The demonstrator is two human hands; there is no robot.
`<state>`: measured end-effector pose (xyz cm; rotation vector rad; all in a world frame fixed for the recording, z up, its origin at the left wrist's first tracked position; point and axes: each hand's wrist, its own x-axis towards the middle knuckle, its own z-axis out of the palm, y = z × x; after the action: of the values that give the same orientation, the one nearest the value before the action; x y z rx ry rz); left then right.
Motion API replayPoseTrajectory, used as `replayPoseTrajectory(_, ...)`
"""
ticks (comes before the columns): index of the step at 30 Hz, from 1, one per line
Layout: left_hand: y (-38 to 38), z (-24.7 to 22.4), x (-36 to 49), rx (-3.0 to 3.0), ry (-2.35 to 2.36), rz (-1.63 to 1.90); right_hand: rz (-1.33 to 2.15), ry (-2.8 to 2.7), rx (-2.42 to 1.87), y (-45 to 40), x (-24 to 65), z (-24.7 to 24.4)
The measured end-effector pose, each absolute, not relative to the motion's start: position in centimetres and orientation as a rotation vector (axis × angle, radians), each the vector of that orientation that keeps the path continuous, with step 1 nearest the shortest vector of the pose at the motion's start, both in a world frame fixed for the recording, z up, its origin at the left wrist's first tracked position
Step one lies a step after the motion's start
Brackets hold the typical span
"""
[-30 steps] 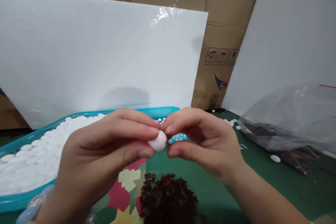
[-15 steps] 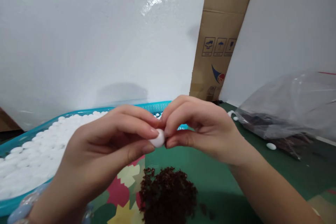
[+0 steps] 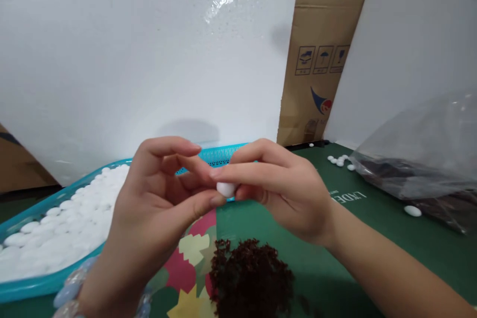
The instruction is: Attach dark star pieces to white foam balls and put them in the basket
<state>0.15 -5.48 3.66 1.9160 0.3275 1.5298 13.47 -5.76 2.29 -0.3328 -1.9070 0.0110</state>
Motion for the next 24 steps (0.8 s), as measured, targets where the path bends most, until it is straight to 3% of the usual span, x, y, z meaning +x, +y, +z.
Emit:
replayPoseTrajectory(13,-5.6,3.9,0.2,1.679,0.230,1.336,-0.503,-1.690,-0.105,-5.2,13.1,1.2)
replayPoseTrajectory(24,-5.4,3.6,0.3,1.794,0.286,1.435,-0.291,-1.622,-0.043,-4.6,12.3,1.1)
